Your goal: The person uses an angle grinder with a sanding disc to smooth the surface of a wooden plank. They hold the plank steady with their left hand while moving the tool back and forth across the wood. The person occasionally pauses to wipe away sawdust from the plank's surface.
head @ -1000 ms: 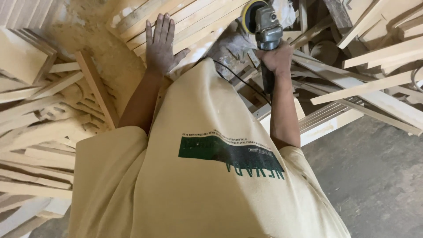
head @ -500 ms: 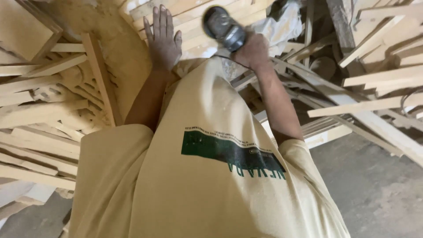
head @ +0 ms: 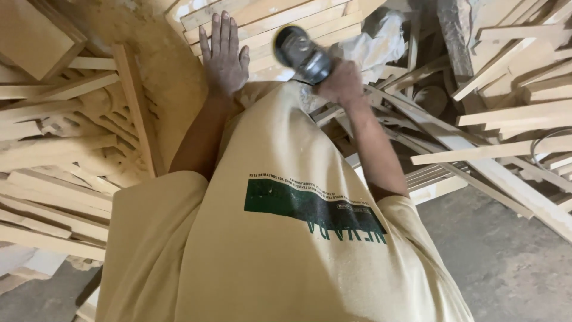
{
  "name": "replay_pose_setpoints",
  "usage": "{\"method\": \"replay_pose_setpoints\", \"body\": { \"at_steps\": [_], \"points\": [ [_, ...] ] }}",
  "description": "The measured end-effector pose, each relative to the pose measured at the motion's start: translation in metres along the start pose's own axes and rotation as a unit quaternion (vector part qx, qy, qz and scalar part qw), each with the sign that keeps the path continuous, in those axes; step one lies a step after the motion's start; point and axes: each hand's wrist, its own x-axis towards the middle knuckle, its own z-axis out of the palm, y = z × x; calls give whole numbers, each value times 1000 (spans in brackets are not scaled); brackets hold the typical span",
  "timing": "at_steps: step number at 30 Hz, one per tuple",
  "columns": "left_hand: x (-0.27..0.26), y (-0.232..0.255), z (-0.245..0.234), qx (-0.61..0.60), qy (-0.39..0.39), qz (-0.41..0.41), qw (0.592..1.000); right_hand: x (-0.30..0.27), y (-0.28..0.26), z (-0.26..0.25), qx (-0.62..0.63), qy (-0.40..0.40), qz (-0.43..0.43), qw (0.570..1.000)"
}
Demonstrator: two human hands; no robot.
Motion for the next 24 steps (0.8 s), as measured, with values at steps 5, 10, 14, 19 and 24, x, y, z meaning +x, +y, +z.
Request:
{"method": "replay_pose_setpoints", "body": {
  "at_steps": [5,10,14,19,24],
  "points": [
    [1,5,-11,-7,-19,-5,1000,-9,58,-48,149,26,233,961],
    [2,9,-14,20,-53,-33,998,8,80,-34,68,86,177,978],
    [5,5,-10,10,-56,-36,998,-14,9,-10,24,-48,121,991],
    [5,1,1,4,-4,-10,1000,-21,58,0,83,41,102,990],
    [5,4,-1,22,-23,-28,999,0,142,-3,61,145,212,964]
  ]
}}
